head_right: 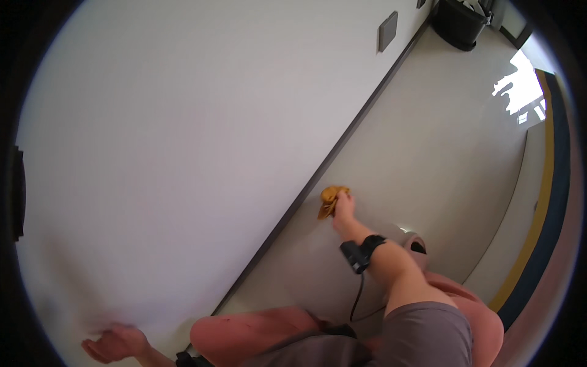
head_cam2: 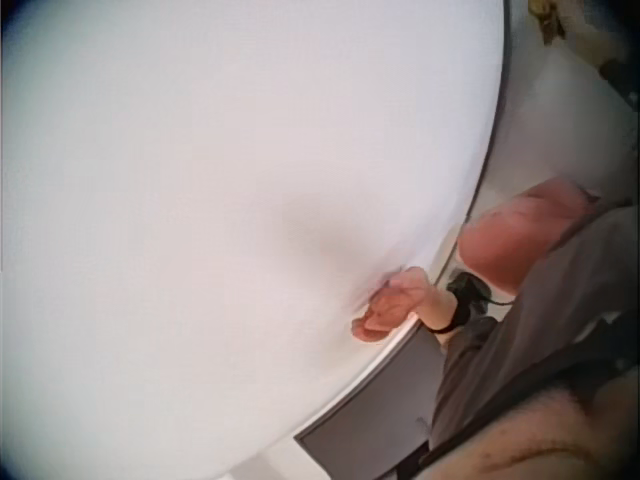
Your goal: Cleaning the top edge and corner of a wall using a damp cloth.
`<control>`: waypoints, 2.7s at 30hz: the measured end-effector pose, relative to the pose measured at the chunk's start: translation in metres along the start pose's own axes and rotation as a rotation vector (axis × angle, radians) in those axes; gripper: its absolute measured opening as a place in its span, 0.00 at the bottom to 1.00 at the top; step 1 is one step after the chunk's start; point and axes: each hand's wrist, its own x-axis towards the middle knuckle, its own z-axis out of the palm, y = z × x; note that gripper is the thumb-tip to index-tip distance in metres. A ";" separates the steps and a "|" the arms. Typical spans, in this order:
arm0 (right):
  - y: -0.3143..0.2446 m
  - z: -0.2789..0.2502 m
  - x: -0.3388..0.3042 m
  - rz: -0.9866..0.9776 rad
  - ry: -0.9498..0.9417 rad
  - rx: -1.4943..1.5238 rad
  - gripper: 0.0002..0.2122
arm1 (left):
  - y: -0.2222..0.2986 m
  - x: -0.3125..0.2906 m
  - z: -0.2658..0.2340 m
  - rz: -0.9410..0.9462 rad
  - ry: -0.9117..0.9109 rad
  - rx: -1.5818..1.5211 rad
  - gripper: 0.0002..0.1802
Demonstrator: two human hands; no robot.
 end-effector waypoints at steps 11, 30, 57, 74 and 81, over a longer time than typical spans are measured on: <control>0.085 -0.008 -0.094 0.192 0.141 0.174 0.17 | 0.052 0.071 -0.030 0.099 0.387 0.164 0.17; 0.162 -0.062 -0.134 0.525 -0.103 -0.429 0.18 | 0.098 0.080 -0.074 -0.057 0.395 -0.382 0.25; 0.149 -0.055 -0.107 -0.085 -0.213 -0.495 0.16 | 0.059 0.100 -0.073 -0.074 0.283 -0.310 0.22; 0.059 -0.016 -0.099 -0.382 -0.085 -0.654 0.27 | 0.002 0.114 -0.049 -0.033 0.258 -0.275 0.23; 0.044 -0.012 -0.074 -0.537 -0.017 -0.556 0.27 | -0.002 0.051 -0.080 -0.130 0.250 -0.121 0.24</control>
